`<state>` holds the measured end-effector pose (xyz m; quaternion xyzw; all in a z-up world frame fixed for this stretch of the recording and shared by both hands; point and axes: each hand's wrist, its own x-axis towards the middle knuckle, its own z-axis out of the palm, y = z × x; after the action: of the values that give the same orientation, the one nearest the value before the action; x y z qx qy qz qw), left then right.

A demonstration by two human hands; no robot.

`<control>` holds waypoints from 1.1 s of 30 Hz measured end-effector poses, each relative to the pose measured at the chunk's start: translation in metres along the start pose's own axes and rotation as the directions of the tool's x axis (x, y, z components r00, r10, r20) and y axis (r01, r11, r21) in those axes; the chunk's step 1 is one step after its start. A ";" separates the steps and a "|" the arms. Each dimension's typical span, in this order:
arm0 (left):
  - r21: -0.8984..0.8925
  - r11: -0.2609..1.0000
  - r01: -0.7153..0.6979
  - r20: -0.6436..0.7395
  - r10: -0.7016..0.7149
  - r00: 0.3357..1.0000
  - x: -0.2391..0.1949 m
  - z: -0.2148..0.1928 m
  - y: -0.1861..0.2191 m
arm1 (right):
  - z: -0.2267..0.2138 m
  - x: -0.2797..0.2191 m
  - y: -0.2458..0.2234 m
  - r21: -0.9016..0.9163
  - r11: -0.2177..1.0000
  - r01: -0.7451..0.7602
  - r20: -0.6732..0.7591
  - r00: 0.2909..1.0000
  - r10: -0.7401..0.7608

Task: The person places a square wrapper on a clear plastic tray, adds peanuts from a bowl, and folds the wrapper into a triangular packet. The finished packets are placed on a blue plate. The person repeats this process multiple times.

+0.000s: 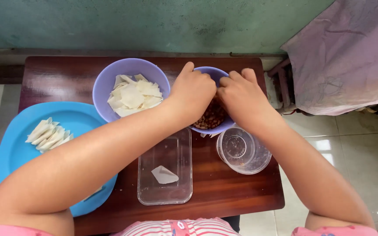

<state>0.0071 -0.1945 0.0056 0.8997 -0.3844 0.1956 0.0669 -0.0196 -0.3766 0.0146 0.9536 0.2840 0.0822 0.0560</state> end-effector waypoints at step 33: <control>-0.550 0.833 0.063 -0.144 -0.169 0.975 -0.077 -0.183 0.012 | -0.149 -0.080 -0.134 0.417 0.904 0.095 -0.392 0.916 0.085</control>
<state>-0.1048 -0.1020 0.1414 0.8432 -0.3607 0.1577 0.3660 -0.1849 -0.3004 0.1302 0.9044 0.3030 0.2113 -0.2137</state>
